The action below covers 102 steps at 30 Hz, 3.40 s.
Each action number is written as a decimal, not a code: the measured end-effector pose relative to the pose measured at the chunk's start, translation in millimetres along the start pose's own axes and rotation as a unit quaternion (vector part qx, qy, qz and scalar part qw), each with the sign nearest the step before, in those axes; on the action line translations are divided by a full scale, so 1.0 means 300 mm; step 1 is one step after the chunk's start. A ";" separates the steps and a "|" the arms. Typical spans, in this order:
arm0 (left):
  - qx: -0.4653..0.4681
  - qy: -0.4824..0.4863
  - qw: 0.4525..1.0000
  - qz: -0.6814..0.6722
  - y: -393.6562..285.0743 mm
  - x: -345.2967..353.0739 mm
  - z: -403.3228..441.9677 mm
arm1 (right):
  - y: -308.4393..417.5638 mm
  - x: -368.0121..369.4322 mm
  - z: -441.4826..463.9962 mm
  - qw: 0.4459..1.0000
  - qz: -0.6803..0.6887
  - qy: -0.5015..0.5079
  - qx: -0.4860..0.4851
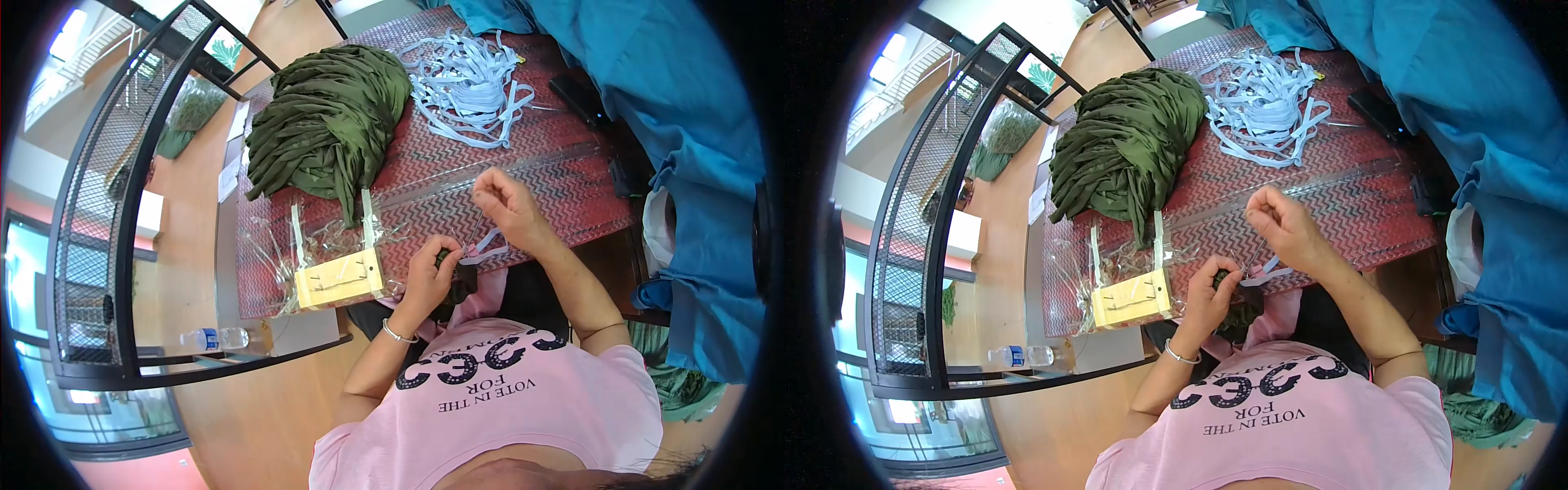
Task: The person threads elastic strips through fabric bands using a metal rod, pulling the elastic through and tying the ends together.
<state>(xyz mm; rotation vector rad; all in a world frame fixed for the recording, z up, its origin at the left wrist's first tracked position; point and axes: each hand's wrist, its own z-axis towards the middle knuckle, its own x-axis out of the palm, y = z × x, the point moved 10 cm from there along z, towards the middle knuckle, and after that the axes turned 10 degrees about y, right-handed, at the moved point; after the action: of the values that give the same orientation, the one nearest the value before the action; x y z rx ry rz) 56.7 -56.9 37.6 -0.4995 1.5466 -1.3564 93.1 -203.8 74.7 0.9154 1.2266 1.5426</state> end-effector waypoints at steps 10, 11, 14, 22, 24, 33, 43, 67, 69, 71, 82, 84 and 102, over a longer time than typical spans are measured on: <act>0.013 -0.055 0.998 -0.024 -0.048 -0.038 0.009 | -0.127 0.093 -0.024 0.992 0.077 0.056 0.077; 0.006 -0.076 0.996 -0.041 -0.043 -0.048 0.007 | -0.125 0.089 -0.021 0.995 0.075 0.040 0.051; 0.021 -0.092 0.995 -0.027 -0.044 -0.054 0.013 | -0.122 0.095 -0.021 0.996 0.088 0.014 0.007; 0.016 -0.040 0.991 -0.128 -0.014 -0.045 0.042 | -0.066 0.126 -0.006 0.987 0.066 0.136 -0.051; 0.005 -0.020 0.992 -0.123 -0.009 -0.039 0.045 | -0.083 0.133 -0.005 0.980 0.114 0.164 -0.016; 0.056 0.024 0.989 -0.135 -0.011 -0.018 0.042 | -0.063 0.164 0.005 0.969 0.062 0.235 -0.049; -0.095 -0.071 0.993 -0.021 0.030 -0.094 -0.016 | 0.019 0.213 0.002 0.918 -0.331 0.140 -0.166; -0.109 0.022 0.945 -0.306 0.107 -0.051 -0.014 | 0.032 0.179 0.026 0.937 -0.238 0.244 -0.077; -0.066 -0.013 0.951 -0.302 0.099 -0.082 -0.015 | 0.047 0.201 0.013 0.923 -0.267 0.261 -0.098; -0.035 -0.021 0.953 -0.301 0.079 -0.100 -0.008 | -0.009 0.251 -0.024 0.861 -0.368 0.328 -0.124; -0.076 0.113 0.868 -0.477 0.026 -0.096 -0.063 | 0.265 -0.060 0.113 0.785 -0.598 0.004 -0.163; -0.078 0.079 0.889 -0.445 0.051 -0.111 -0.065 | 0.220 -0.084 0.088 0.807 -0.587 0.042 -0.054; -0.086 0.089 0.924 -0.363 0.031 -0.084 -0.042 | 0.444 0.341 -0.124 0.934 0.006 0.290 -0.210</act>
<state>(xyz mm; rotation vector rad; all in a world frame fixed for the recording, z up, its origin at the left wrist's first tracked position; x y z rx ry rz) 59.6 -27.4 37.8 -1.1715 1.7137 -1.8607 0.6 -125.3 196.7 0.1823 1.2031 2.0646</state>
